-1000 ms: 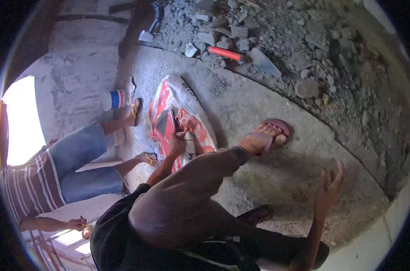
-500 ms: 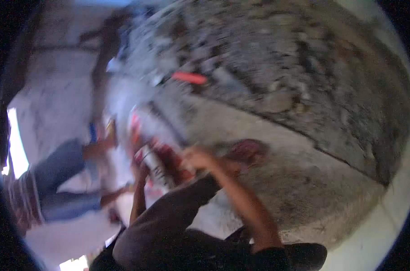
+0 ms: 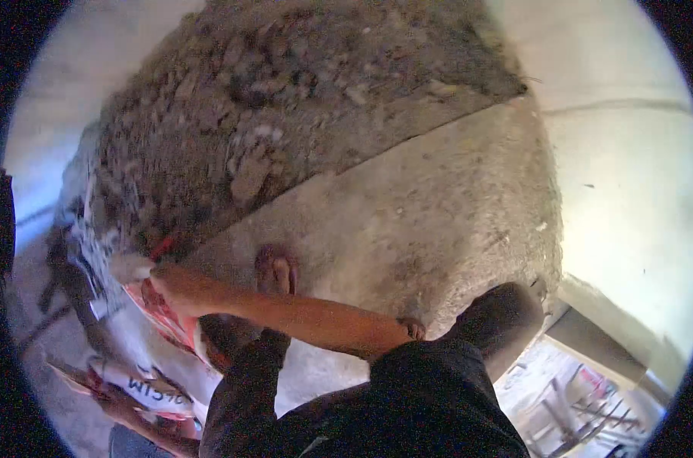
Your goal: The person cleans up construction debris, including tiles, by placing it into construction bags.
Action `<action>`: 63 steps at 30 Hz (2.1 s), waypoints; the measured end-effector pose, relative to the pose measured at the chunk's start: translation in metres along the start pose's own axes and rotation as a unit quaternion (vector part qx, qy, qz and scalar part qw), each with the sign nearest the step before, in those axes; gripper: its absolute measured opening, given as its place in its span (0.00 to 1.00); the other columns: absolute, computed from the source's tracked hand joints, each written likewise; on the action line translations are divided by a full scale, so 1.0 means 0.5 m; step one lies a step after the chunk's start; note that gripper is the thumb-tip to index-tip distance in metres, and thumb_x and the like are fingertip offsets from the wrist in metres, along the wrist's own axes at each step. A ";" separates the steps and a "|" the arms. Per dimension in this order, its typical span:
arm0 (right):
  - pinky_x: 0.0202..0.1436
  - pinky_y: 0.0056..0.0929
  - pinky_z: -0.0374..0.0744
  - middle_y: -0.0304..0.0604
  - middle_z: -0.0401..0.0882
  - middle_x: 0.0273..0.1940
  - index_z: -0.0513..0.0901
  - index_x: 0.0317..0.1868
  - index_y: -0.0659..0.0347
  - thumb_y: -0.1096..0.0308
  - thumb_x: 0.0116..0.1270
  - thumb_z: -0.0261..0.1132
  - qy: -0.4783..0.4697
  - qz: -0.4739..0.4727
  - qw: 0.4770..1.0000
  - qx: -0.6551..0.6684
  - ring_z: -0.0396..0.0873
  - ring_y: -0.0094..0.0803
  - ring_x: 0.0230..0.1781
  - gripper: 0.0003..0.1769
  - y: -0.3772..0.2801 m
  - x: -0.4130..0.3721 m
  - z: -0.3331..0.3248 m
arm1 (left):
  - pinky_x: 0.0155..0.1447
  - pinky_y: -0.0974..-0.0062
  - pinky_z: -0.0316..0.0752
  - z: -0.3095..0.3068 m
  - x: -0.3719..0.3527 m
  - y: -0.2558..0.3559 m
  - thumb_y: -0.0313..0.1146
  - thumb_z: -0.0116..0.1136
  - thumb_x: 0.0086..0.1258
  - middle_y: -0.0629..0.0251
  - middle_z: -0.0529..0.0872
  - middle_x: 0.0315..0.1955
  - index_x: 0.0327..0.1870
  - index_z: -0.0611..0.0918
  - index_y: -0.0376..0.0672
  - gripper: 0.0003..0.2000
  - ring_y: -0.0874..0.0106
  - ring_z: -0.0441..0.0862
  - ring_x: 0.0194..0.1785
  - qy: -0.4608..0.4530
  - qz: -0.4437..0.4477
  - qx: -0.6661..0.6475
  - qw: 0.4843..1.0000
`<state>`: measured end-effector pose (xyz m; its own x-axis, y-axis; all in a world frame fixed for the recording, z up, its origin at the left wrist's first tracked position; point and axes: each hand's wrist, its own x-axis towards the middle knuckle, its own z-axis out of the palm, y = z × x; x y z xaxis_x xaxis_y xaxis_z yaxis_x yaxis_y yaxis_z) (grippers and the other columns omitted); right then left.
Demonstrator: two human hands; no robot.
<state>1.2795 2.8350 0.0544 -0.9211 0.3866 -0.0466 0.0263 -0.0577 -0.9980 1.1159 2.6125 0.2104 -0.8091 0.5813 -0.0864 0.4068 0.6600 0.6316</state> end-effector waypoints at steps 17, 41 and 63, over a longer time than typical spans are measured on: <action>0.66 0.30 0.63 0.45 0.71 0.58 0.70 0.62 0.64 0.76 0.58 0.53 0.778 0.036 0.618 0.105 0.67 0.31 0.60 0.28 -0.055 -0.992 -0.387 | 0.68 0.64 0.61 0.872 0.042 1.022 0.37 0.51 0.69 0.49 0.70 0.63 0.67 0.66 0.42 0.25 0.56 0.68 0.66 -0.087 0.724 0.000 0.685; 0.51 0.51 0.69 0.54 0.71 0.52 0.59 0.67 0.54 0.50 0.46 0.74 0.554 0.441 0.614 -0.348 0.71 0.50 0.55 0.49 0.237 -0.701 -0.127 | 0.61 0.46 0.57 1.076 -0.065 0.416 0.36 0.62 0.58 0.58 0.73 0.53 0.53 0.74 0.44 0.21 0.58 0.67 0.61 -0.341 0.763 0.123 0.535; 0.23 0.30 0.75 0.44 0.75 0.21 0.81 0.31 0.71 0.77 0.56 0.52 0.929 -0.031 0.368 0.016 0.74 0.30 0.21 0.11 -0.315 -1.260 -0.286 | 0.50 0.64 0.74 0.673 -0.235 0.873 0.21 0.45 0.65 0.53 0.82 0.42 0.50 0.76 0.39 0.13 0.60 0.80 0.47 -0.270 0.722 -0.054 0.634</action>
<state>1.9109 2.7320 0.2350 0.9376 0.3477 -0.0011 -0.0033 0.0060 -1.0000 1.5312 2.9926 0.2367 0.6501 0.6398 0.4098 0.5031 -0.7667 0.3989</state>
